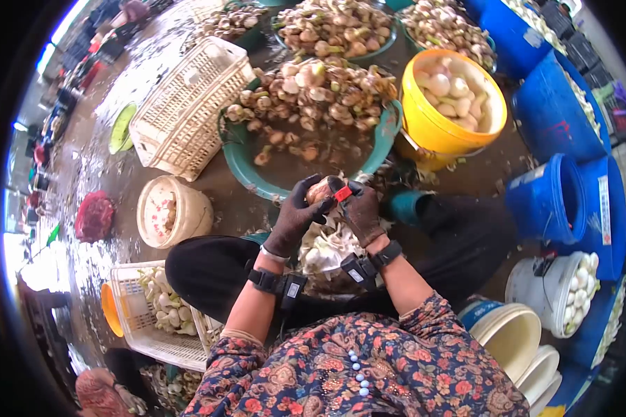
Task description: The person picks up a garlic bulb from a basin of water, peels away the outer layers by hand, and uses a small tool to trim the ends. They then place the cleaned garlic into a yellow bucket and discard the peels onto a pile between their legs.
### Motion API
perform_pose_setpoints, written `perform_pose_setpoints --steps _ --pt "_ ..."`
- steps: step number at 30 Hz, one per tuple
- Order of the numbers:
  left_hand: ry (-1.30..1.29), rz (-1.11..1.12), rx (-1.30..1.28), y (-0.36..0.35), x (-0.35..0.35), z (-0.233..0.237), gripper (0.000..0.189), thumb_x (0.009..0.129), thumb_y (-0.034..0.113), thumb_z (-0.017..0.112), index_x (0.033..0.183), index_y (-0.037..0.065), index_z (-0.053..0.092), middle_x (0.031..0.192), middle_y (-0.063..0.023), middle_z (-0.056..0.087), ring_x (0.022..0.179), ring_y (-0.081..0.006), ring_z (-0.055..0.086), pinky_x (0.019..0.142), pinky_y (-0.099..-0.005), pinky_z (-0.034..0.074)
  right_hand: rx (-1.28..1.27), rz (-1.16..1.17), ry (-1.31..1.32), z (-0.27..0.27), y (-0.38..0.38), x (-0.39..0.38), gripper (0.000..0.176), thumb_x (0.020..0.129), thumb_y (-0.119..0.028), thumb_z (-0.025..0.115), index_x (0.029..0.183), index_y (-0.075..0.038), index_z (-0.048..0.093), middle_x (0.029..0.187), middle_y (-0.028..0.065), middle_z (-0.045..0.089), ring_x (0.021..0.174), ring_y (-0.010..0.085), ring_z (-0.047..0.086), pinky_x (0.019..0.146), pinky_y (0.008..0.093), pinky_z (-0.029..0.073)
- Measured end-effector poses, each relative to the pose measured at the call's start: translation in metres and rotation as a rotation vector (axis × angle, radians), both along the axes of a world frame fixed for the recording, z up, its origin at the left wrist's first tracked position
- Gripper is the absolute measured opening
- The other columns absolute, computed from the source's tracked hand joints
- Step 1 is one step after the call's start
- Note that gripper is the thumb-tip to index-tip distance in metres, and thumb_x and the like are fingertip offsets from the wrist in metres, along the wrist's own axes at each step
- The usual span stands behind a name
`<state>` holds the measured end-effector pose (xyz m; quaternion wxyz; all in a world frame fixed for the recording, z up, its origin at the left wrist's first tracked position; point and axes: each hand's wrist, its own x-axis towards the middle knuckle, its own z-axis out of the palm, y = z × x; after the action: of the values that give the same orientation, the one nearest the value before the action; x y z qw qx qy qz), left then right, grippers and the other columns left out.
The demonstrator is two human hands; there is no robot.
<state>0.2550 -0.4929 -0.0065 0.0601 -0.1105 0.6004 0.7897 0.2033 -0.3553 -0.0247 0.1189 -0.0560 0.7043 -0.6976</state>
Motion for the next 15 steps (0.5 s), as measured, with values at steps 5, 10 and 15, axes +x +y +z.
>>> perform_pose_setpoints --steps 5,10,15 --pt "0.178 0.074 -0.402 0.014 0.006 -0.013 0.057 0.07 0.018 0.078 0.117 -0.001 0.052 0.105 -0.0076 0.058 0.093 -0.0143 0.057 0.078 -0.0275 0.049 0.1 0.001 0.138 -0.01 0.014 0.005 0.034 0.083 -0.032 0.065 0.074 0.001 0.061 0.06 0.0141 0.055 0.053 0.019 0.046 0.054 0.0349 0.04" --pt "0.138 -0.003 -0.464 0.022 0.014 0.011 0.05 0.071 0.012 0.076 0.114 -0.003 0.054 0.101 -0.0059 0.06 0.092 -0.0132 0.058 0.082 -0.0258 0.048 0.317 0.044 0.413 0.0 0.026 0.013 0.029 0.088 -0.027 0.055 0.077 -0.001 0.061 0.068 0.0213 0.058 0.062 0.0393 0.054 0.057 0.0392 0.044" --pt "-0.041 -0.115 -0.154 0.011 0.02 0.034 0.056 0.073 0.024 0.075 0.116 -0.003 0.053 0.092 -0.0034 0.06 0.077 -0.0095 0.057 0.069 -0.0237 0.048 0.192 0.109 0.414 0.008 0.041 0.021 0.026 0.09 -0.024 0.051 0.085 -0.001 0.062 0.068 0.0149 0.061 0.059 0.0307 0.059 0.055 0.0362 0.044"
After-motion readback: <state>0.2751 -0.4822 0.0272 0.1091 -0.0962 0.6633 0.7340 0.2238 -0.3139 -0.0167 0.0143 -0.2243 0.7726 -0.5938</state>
